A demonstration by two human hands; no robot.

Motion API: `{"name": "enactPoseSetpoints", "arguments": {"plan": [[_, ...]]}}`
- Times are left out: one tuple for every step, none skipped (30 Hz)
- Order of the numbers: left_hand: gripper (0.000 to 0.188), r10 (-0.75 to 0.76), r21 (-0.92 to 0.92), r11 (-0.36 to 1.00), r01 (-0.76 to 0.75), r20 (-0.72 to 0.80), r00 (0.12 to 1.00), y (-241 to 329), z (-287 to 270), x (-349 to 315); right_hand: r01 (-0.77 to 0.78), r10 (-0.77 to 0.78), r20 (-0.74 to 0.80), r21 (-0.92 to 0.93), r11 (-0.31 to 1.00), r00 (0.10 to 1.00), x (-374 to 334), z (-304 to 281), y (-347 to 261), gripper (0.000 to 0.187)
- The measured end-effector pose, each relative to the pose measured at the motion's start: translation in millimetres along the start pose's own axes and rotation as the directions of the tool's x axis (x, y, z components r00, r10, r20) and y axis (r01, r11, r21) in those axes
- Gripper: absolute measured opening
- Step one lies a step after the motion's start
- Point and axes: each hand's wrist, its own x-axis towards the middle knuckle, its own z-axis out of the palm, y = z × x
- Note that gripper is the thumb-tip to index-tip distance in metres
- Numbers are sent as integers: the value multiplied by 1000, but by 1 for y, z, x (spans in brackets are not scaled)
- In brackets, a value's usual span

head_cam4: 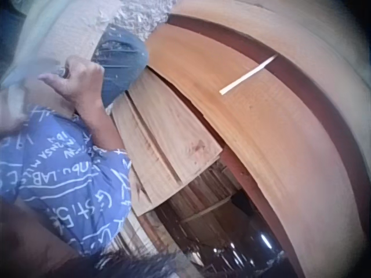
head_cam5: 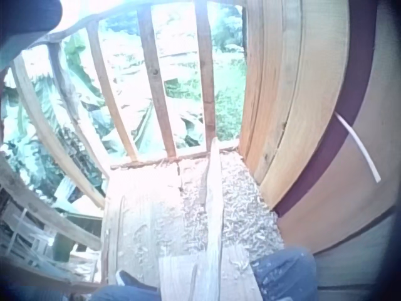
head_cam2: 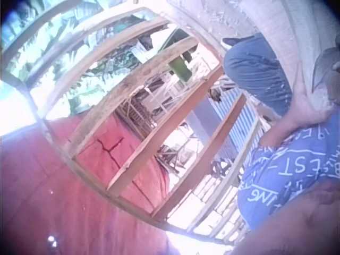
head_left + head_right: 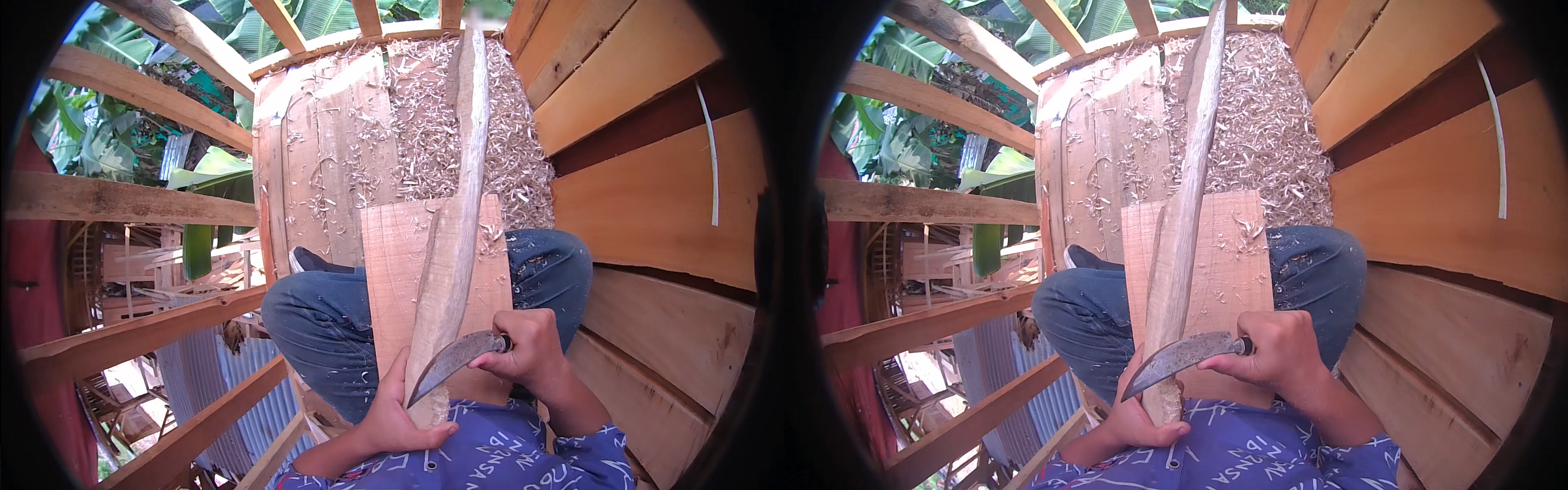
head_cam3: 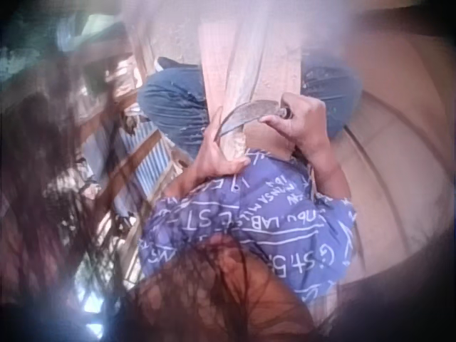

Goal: The person sits cross-legged on a wooden platform and uses a curved knife to shave and shape a long, thin piece of wood. They hold the wood against their legs and repeatedly scrape the blade along its length to remove bark and smooth the surface, creating a pile of wood shavings.

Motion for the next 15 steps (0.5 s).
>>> {"name": "enactPoseSetpoints", "arguments": {"plan": [[93,-10,-20,1000,10,2,1000,-1,2,-3,-9,9,-15,0,1000,1000,4,1,2,67],[93,-16,-28,999,16,-5,1000,-3,3,-5,-18,18,-29,0,1000,999,9,1,5,67],[93,-22,-38,999,22,-8,1000,-5,5,-7,39,-42,-68,-42,998,997,15,-1,10,68],[93,-21,-32,999,20,-12,1000,-5,6,-5,29,-32,-70,-38,999,997,16,-1,12,68],[93,-19,-27,999,18,-19,1000,-5,6,-4,21,-24,-71,-33,999,997,17,-1,12,69],[93,-18,-37,999,17,-15,1000,-4,5,-3,15,-17,-70,-29,999,997,18,0,13,69],[92,-16,-47,999,16,-12,1000,-3,5,-3,-45,44,-111,-12,999,993,21,1,16,70],[93,-9,-33,999,8,-2,1000,-5,6,-5,-101,100,-144,6,995,984,25,2,22,71],[93,-1,-20,1000,1,7,1000,-6,7,-7,-155,157,-176,27,988,972,30,2,29,72],[95,11,22,1000,-12,37,999,-8,10,-11,-243,285,-240,187,952,928,39,-6,42,75],[96,27,67,997,-31,60,998,-9,11,-13,-288,316,-342,129,949,885,46,-13,57,76],[95,35,100,994,-42,77,996,-9,8,-13,-279,321,-345,168,946,882,43,-20,63,77],[95,41,135,989,-52,87,995,-11,3,-12,-267,326,-344,210,941,881,39,-26,62,77],[95,42,163,985,-58,100,994,-12,-1,-13,-261,336,-339,246,933,879,33,-30,58,77],[94,54,177,983,-57,23,998,-11,-5,-13,-238,290,-276,210,948,916,26,-27,51,76]]}}
